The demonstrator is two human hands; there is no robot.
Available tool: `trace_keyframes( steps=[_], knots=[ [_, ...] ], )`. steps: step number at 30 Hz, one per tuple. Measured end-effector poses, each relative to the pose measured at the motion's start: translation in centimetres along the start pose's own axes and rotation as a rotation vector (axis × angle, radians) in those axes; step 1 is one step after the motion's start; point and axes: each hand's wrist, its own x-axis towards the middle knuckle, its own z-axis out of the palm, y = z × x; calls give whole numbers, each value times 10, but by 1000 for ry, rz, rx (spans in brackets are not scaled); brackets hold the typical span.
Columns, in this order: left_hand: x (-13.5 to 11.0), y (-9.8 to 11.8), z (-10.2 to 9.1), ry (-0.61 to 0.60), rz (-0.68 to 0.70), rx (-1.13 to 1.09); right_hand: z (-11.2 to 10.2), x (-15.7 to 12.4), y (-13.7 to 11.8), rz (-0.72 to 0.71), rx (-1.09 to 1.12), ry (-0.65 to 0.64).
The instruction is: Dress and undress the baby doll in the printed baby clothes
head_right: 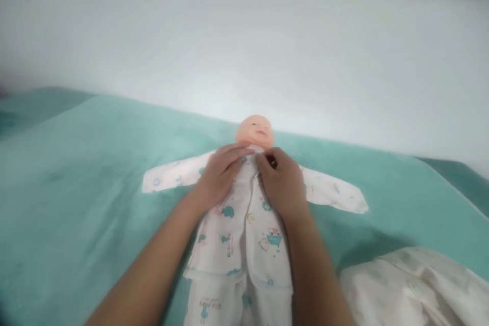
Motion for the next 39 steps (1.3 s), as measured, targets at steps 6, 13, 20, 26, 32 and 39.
trace_keyframes(
  steps=[6,13,20,26,32,39],
  knots=[
    [-2,-1,1,26,-40,-35,0,0,6,146,214,209],
    [-13,3,-4,-11,67,-92,1,-5,6,-106,223,189],
    [-32,16,-5,-18,131,-27,-8,-14,4,-325,104,84],
    [-33,19,-3,-35,119,7,-21,-37,19,-383,91,-7],
    [-38,20,0,-4,141,72,-22,-51,22,-287,127,-43],
    [-41,21,1,6,143,93,-21,-50,13,-90,192,-22]
  ],
)
